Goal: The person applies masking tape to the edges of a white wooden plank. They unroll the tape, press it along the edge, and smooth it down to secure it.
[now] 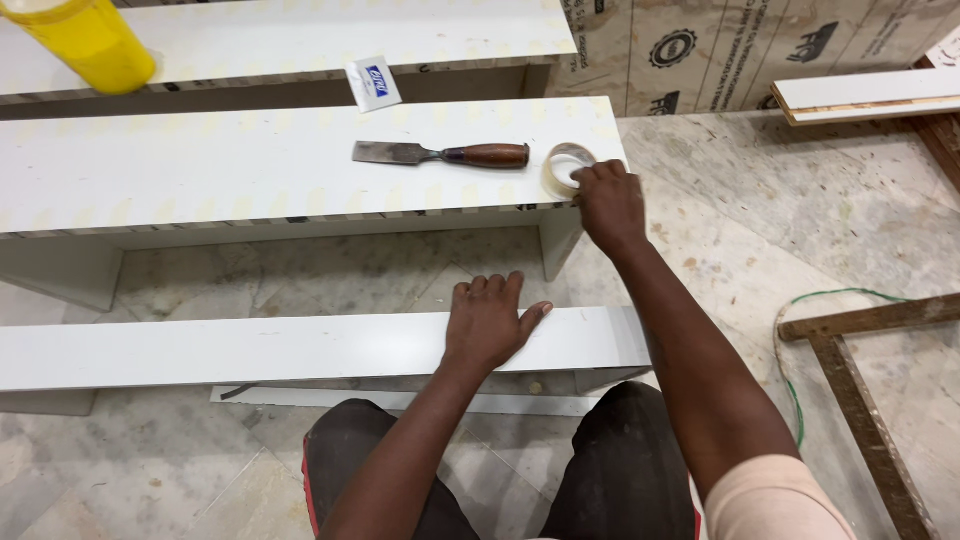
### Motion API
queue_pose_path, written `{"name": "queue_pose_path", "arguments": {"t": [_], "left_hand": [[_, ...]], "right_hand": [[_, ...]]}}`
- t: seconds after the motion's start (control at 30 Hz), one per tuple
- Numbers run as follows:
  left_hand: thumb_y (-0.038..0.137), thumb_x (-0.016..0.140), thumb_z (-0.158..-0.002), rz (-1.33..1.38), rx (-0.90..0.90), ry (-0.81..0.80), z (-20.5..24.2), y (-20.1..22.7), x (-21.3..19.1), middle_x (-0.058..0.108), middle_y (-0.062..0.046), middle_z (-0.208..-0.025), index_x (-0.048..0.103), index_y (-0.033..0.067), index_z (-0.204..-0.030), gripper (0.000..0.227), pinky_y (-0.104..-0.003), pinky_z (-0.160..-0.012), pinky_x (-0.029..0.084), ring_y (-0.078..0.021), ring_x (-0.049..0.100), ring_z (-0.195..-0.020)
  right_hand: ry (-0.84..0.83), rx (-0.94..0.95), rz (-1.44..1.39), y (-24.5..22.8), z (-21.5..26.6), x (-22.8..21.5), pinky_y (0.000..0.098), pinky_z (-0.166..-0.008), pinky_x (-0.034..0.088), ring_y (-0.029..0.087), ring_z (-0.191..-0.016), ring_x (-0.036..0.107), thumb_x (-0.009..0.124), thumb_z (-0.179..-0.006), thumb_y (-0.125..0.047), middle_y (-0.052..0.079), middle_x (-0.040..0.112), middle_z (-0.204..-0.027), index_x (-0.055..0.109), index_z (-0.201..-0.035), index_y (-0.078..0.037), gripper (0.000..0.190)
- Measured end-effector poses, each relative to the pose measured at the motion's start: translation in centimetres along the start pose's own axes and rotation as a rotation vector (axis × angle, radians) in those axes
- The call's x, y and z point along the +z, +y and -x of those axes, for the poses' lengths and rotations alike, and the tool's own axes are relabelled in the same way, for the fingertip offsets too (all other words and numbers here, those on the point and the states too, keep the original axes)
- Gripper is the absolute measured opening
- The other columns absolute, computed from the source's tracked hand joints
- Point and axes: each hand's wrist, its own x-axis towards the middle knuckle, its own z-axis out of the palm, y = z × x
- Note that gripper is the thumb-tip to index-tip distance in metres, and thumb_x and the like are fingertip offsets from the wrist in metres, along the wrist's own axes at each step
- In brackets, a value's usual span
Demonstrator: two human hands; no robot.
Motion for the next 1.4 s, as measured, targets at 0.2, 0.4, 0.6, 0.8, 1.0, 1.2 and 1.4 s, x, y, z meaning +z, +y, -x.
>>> {"name": "queue_pose_path", "arguments": {"t": [0.2,0.4,0.6,0.8,1.0,1.2,1.4], "left_hand": [[0.030,0.062,-0.099,0.270,0.023,0.179,-0.4,-1.4,0.4,0.069,-0.011,-0.092,0.064,0.0073,-0.092,0.023,-0.049,-0.085,0.047,-0.0310,0.064,-0.093],[0.035,0.065,-0.103,0.533,-0.196,0.247,0.1,-1.8,0.1,0.060,-0.013,-0.069,0.055,0.0019,-0.069,0.049,-0.046,-0.065,0.047,-0.0298,0.059,-0.071],[0.031,0.074,-0.094,0.985,-0.240,0.149,0.5,1.3,-0.8,0.060,-0.007,-0.065,0.065,0.0019,-0.072,0.038,-0.037,-0.058,0.049,-0.0161,0.063,-0.061],[0.025,0.068,-0.101,1.157,0.022,0.298,1.8,4.0,-2.1,0.066,-0.005,-0.086,0.065,0.0011,-0.094,0.026,-0.030,-0.075,0.052,-0.0124,0.064,-0.081],[0.036,0.058,-0.106,1.311,-0.249,0.134,2.5,4.1,-2.1,0.066,-0.001,-0.075,0.065,0.0051,-0.087,0.036,-0.026,-0.063,0.049,-0.0083,0.061,-0.067],[0.022,0.063,-0.104,1.434,-0.257,0.172,3.1,3.8,-1.5,0.068,-0.005,-0.078,0.067,0.0037,-0.103,0.019,-0.026,-0.069,0.053,-0.0088,0.065,-0.072],[0.004,0.061,-0.102,1.643,-0.165,0.141,3.1,2.7,-1.5,0.074,-0.010,-0.109,0.062,0.0013,-0.126,0.024,-0.032,-0.094,0.059,-0.0154,0.073,-0.100]], "right_hand": [[0.171,0.271,-0.985,-1.3,6.7,-4.4,0.0330,-0.098,0.057,0.016,-0.107,0.068,0.070,-0.099,-0.012,0.003,0.068,-0.111,0.065,-0.113,-0.004,0.016],[0.180,0.431,-1.592,-5.2,14.1,-5.1,0.0318,-0.099,0.058,0.014,-0.106,0.072,0.072,-0.095,-0.019,0.007,0.076,-0.109,0.065,-0.112,-0.004,0.024],[0.180,0.420,-1.452,-7.0,17.5,-4.3,0.0316,-0.095,0.055,0.013,-0.101,0.069,0.072,-0.098,-0.017,0.008,0.076,-0.105,0.068,-0.110,0.001,0.022],[0.191,0.427,-1.516,-7.5,18.7,-4.2,0.0343,-0.095,0.058,0.015,-0.097,0.071,0.063,-0.105,-0.022,0.009,0.077,-0.102,0.070,-0.113,0.001,0.026],[0.176,0.425,-1.582,-8.6,19.2,-5.1,0.0354,-0.097,0.056,0.016,-0.100,0.070,0.062,-0.104,-0.023,0.009,0.076,-0.105,0.069,-0.119,0.002,0.030],[0.094,0.398,-1.923,-8.5,19.0,-6.3,0.0392,-0.094,0.056,0.020,-0.100,0.070,0.063,-0.104,-0.028,0.010,0.075,-0.103,0.067,-0.113,-0.001,0.028],[0.085,0.425,-2.076,-8.3,18.6,-5.4,0.0429,-0.095,0.056,0.021,-0.105,0.069,0.074,-0.096,-0.012,0.005,0.069,-0.100,0.062,-0.098,-0.009,0.012]]}}
